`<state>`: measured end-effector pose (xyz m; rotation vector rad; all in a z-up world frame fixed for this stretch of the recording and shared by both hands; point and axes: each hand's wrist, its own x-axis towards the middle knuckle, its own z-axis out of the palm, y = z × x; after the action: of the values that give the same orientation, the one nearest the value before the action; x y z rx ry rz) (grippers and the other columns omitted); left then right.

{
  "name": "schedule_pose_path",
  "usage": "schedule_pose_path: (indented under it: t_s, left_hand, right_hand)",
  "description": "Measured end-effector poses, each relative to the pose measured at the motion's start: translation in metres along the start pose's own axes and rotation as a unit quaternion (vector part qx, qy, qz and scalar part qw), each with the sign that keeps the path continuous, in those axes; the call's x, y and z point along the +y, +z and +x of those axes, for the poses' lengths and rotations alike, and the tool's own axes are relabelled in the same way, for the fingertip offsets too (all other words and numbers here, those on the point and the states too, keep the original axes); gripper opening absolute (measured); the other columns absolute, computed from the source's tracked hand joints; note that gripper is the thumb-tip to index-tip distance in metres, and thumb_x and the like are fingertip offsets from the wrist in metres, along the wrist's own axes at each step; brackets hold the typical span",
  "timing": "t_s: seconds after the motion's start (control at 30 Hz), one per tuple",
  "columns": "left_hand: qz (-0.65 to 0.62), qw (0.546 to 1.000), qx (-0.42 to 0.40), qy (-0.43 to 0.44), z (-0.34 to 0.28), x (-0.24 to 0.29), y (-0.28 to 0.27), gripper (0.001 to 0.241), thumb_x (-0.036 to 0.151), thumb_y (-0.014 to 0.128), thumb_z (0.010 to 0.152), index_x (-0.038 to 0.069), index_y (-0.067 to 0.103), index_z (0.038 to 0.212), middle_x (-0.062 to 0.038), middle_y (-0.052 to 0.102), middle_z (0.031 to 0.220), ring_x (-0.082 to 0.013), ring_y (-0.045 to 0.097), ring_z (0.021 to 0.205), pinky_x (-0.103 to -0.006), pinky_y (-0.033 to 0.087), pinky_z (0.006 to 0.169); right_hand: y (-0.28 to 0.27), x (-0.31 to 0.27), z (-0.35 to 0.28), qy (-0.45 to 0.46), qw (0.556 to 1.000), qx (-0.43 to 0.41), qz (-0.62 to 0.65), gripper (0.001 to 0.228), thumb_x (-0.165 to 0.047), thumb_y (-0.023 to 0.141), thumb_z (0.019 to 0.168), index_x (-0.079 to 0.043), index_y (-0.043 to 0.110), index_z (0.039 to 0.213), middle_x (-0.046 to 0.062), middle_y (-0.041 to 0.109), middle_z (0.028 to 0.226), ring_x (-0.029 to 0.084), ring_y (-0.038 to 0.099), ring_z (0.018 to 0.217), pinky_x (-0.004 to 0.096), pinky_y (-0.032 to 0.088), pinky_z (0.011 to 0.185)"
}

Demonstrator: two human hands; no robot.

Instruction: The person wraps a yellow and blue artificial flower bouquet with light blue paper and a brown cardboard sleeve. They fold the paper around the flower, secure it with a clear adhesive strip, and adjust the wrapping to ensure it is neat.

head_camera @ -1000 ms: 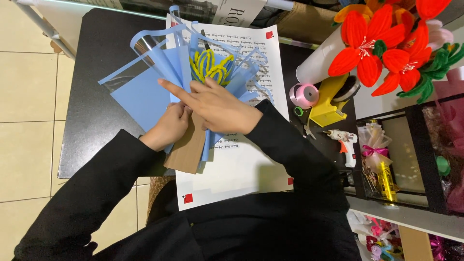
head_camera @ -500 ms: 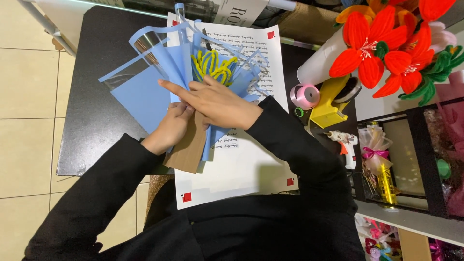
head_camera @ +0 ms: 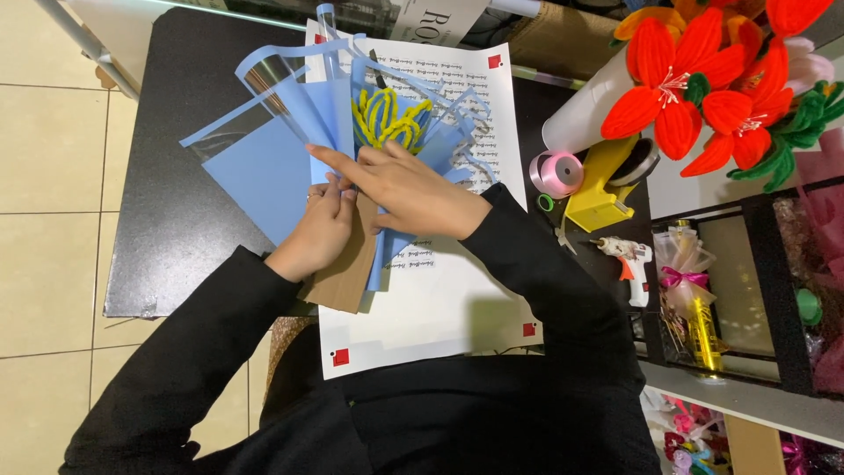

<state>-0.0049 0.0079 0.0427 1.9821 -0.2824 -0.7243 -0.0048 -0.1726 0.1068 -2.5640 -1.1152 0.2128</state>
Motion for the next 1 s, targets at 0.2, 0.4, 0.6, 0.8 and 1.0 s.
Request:
schedule_pose_path:
  t_s: [0.2, 0.4, 0.6, 0.8, 1.0]
  left_hand:
    - [0.011, 1.000, 0.013, 0.016, 0.006, -0.012, 0.003, 0.064, 0.022, 0.023, 0.108, -0.022, 0.010, 0.153, -0.033, 0.030, 0.144, -0.0551, 0.034, 0.141, -0.0619, 0.040, 0.109]
    - [0.002, 1.000, 0.023, 0.006, 0.008, -0.014, 0.005, 0.068, 0.030, 0.026, 0.110, -0.021, 0.012, 0.152, -0.034, 0.032, 0.144, -0.0524, 0.037, 0.141, -0.0599, 0.042, 0.109]
    - [0.007, 1.000, 0.015, 0.002, 0.006, -0.012, 0.004, 0.065, 0.024, 0.026, 0.108, -0.019, 0.011, 0.154, -0.035, 0.030, 0.145, -0.0545, 0.035, 0.141, -0.0602, 0.041, 0.110]
    - [0.006, 1.000, 0.015, 0.004, 0.011, -0.020, 0.005, 0.067, 0.027, 0.026, 0.109, -0.019, 0.009, 0.154, -0.035, 0.029, 0.146, -0.0537, 0.035, 0.141, -0.0610, 0.041, 0.109]
    - [0.013, 1.000, 0.016, -0.006, 0.010, -0.016, 0.006, 0.068, 0.028, 0.026, 0.109, -0.018, 0.008, 0.155, -0.033, 0.030, 0.146, -0.0525, 0.035, 0.141, -0.0600, 0.042, 0.109]
  right_hand:
    - [-0.038, -0.020, 0.000, 0.001, 0.986, 0.076, 0.147, 0.051, -0.010, 0.078, 0.091, 0.000, 0.057, 0.137, 0.023, 0.063, 0.125, 0.035, 0.057, 0.115, 0.045, 0.042, 0.100]
    - [0.018, 0.014, 0.006, 0.135, 0.944, 0.170, 0.248, 0.003, -0.022, 0.072, 0.097, -0.021, 0.074, 0.094, -0.007, 0.072, 0.084, 0.012, 0.067, 0.075, 0.026, 0.052, 0.068]
    - [0.018, 0.000, 0.013, 0.174, 0.959, 0.098, 0.203, 0.011, -0.008, 0.058, 0.098, -0.007, 0.067, 0.091, 0.011, 0.069, 0.073, 0.027, 0.066, 0.067, 0.037, 0.052, 0.060]
    - [0.006, -0.009, 0.016, 0.206, 0.957, 0.078, 0.187, 0.018, -0.008, 0.055, 0.097, -0.006, 0.068, 0.086, 0.008, 0.065, 0.068, 0.022, 0.063, 0.063, 0.034, 0.050, 0.058]
    - [0.001, -0.008, 0.020, 0.200, 0.968, 0.050, 0.140, 0.016, -0.006, 0.057, 0.096, -0.005, 0.064, 0.083, 0.012, 0.063, 0.072, 0.029, 0.064, 0.071, 0.040, 0.052, 0.065]
